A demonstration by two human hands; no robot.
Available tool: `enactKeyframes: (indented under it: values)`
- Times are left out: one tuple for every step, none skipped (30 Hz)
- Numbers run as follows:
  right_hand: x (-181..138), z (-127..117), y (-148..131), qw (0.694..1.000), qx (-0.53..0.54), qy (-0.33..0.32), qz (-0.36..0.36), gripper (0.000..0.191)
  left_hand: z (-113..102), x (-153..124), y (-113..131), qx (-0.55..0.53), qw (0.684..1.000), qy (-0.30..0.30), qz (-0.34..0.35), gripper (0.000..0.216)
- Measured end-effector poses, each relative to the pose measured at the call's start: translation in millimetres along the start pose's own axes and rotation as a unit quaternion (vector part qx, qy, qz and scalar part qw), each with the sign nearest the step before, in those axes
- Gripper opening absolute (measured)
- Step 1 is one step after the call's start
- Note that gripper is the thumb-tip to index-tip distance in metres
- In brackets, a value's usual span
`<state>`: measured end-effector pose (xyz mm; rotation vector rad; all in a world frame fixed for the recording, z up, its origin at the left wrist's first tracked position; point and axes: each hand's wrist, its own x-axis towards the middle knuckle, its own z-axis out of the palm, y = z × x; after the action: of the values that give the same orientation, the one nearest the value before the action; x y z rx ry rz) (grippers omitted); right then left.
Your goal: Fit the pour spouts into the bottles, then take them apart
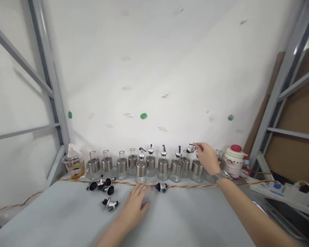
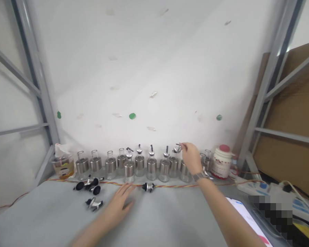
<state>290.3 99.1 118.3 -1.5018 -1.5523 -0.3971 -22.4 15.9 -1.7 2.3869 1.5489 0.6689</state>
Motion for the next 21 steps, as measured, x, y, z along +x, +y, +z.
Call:
enactKeyframes:
  values:
    - [6.5,5.9,1.8,1.0,-0.012,-0.006,-0.008,0.028,-0.1,1.0,-1.5,0.003,1.0,0.006,-0.008,0.049]
    - [11.2,12.3,3.1,1.0,-0.025,-0.011,-0.015,0.028,-0.4,1.7,-2.7,0.005,1.0,0.009,-0.014,0.048]
    - [14.4,18.7,4.1,0.999,-0.039,-0.015,-0.023,0.028,-0.8,2.2,-3.6,0.006,1.0,0.009,-0.018,0.048]
    - [16.5,24.6,5.1,0.998,-0.053,-0.02,-0.03,0.028,-1.2,2.4,-4.1,0.008,1.0,0.007,-0.02,0.048]
    - [18.2,29.5,6.1,0.997,-0.068,-0.025,-0.038,0.028,-1.7,2.4,-4.1,0.008,1.0,0.004,-0.022,0.048]
    - [19.7,33.4,7.3,0.995,-0.082,-0.034,-0.048,0.027,-2.1,2.2,-3.9,0.007,1.0,0.002,-0.024,0.049]
    - [21.5,36.1,8.6,0.993,-0.096,-0.045,-0.06,0.027,-2.3,1.9,-3.4,0.005,1.0,0.001,-0.025,0.049]
    - [23.5,37.8,9.9,0.99,-0.109,-0.059,-0.073,0.028,-2.5,1.6,-2.9,0.001,1.0,0.0,-0.026,0.05]
    - [25.8,38.6,11.1,0.986,-0.122,-0.073,-0.086,0.028,-2.5,1.4,-2.4,-0.002,1.0,0.0,-0.029,0.051]
    - [28.1,38.8,12.1,0.982,-0.135,-0.086,-0.098,0.028,-2.4,1.2,-2.1,-0.006,0.999,0.001,-0.032,0.051]
    - [30.0,38.7,12.9,0.978,-0.147,-0.097,-0.11,0.028,-2.2,1.2,-2.0,-0.01,0.999,0.002,-0.037,0.051]
    - [31.2,38.4,13.3,0.974,-0.16,-0.106,-0.12,0.027,-2.0,1.3,-2.1,-0.012,0.999,0.002,-0.042,0.051]
    - [31.3,38.3,13.4,0.97,-0.173,-0.113,-0.131,0.026,-1.8,1.4,-2.3,-0.014,0.999,0.002,-0.048,0.051]
    - [30.1,38.4,13.2,0.965,-0.185,-0.118,-0.141,0.025,-1.5,1.5,-2.7,-0.016,0.999,0.001,-0.051,0.051]
    - [27.5,38.8,12.9,0.961,-0.196,-0.122,-0.152,0.024,-1.2,1.6,-3.2,-0.017,0.998,0.0,-0.053,0.051]
    - [23.8,39.5,12.5,0.957,-0.205,-0.126,-0.164,0.025,-0.9,1.7,-3.8,-0.019,0.998,0.0,-0.053,0.051]
    - [19.1,40.5,12.3,0.953,-0.213,-0.128,-0.176,0.026,-0.6,1.7,-4.4,-0.02,0.998,0.0,-0.053,0.051]
    - [14.1,41.7,12.2,0.949,-0.218,-0.128,-0.186,0.027,-0.2,1.8,-4.9,-0.021,0.998,0.001,-0.053,0.051]
    - [9.0,42.9,12.4,0.947,-0.222,-0.127,-0.194,0.029,0.1,1.9,-5.5,-0.022,0.998,0.002,-0.053,0.051]
    - [4.3,44.3,13.0,0.946,-0.225,-0.123,-0.199,0.03,0.5,1.9,-5.9,-0.023,0.998,0.003,-0.053,0.051]
    - [0.4,45.6,14.0,0.945,-0.226,-0.119,-0.203,0.032,0.7,2.0,-6.1,-0.025,0.998,0.004,-0.054,0.05]
